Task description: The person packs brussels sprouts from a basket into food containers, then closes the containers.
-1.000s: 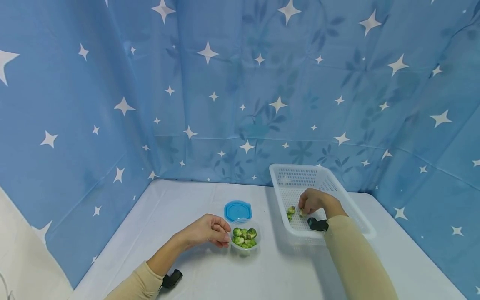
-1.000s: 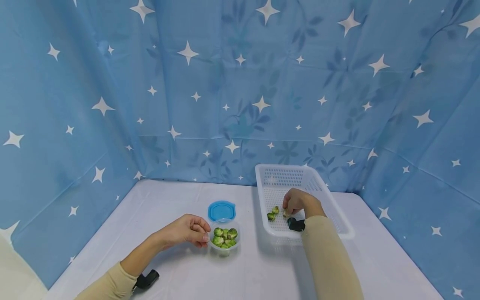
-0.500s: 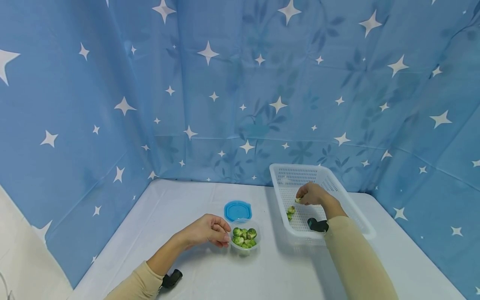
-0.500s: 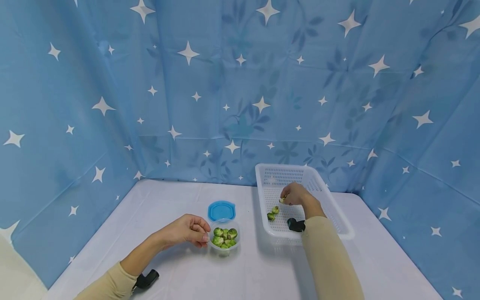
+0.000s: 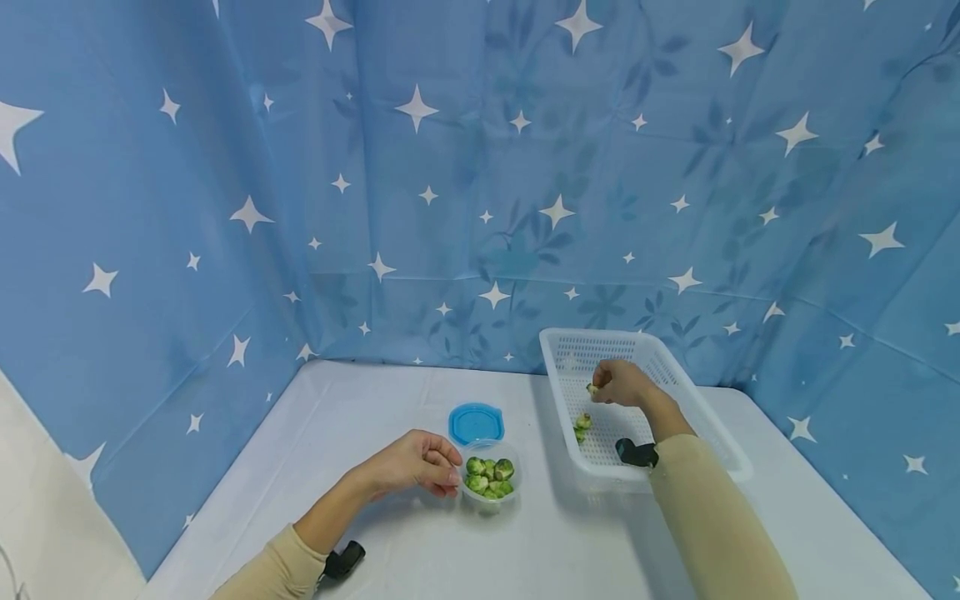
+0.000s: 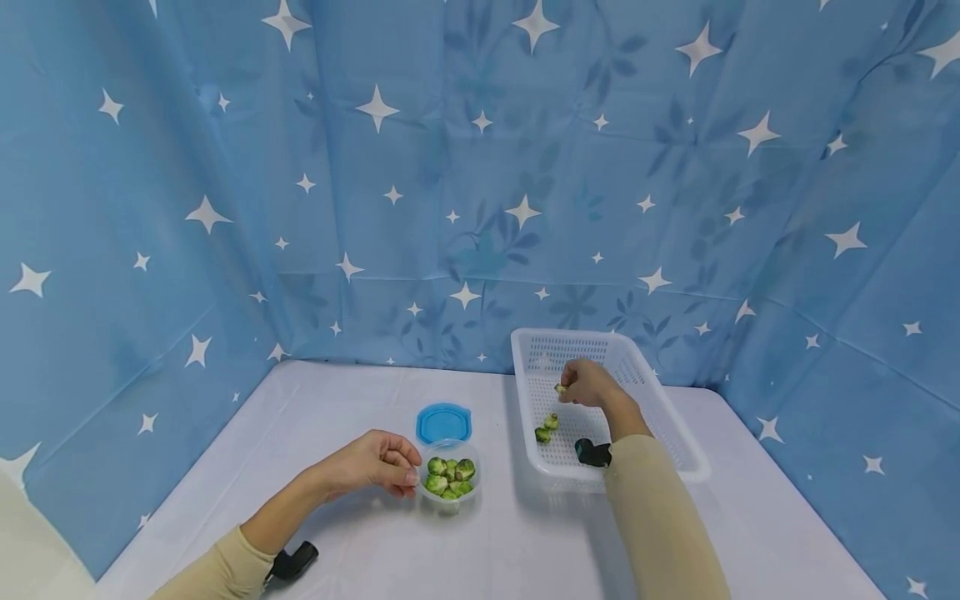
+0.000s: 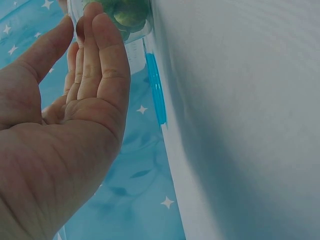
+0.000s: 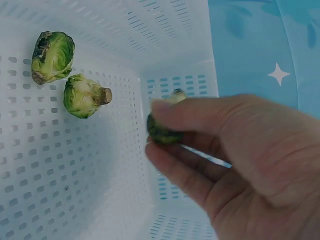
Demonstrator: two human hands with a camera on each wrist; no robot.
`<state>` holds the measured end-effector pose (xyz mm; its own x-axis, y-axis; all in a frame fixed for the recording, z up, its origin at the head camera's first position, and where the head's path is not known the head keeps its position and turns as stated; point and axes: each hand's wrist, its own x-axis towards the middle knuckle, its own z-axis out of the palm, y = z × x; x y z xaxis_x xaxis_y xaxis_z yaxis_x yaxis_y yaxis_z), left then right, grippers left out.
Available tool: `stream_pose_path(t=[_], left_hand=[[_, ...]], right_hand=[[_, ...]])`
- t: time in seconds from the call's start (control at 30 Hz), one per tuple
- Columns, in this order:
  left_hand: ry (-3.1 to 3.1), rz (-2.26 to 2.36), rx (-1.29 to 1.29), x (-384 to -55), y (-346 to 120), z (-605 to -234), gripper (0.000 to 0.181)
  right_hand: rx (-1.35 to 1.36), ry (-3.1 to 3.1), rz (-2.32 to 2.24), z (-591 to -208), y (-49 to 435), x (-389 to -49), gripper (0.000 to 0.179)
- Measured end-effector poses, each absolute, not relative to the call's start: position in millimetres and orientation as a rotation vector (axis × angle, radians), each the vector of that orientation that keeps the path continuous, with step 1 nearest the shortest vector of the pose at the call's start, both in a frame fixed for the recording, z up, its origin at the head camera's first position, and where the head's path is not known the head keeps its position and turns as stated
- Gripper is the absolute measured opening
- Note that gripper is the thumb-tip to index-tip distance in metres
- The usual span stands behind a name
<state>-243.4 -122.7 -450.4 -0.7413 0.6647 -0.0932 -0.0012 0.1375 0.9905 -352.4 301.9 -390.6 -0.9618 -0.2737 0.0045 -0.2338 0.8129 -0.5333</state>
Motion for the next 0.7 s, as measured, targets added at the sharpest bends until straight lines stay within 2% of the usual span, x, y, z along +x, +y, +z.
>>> stream_pose_path(t=[0.37,0.7], left_hand=[[1.913,1.655,0.603,-240,-121,-448,0.034],[1.909,1.646,0.616,-243,-123,-450,0.037]], right_hand=[[-0.576,3.02,-0.882,-361,280,-349,0.013],[-0.755,3.033,-0.861,-333,240,-329,0.017]])
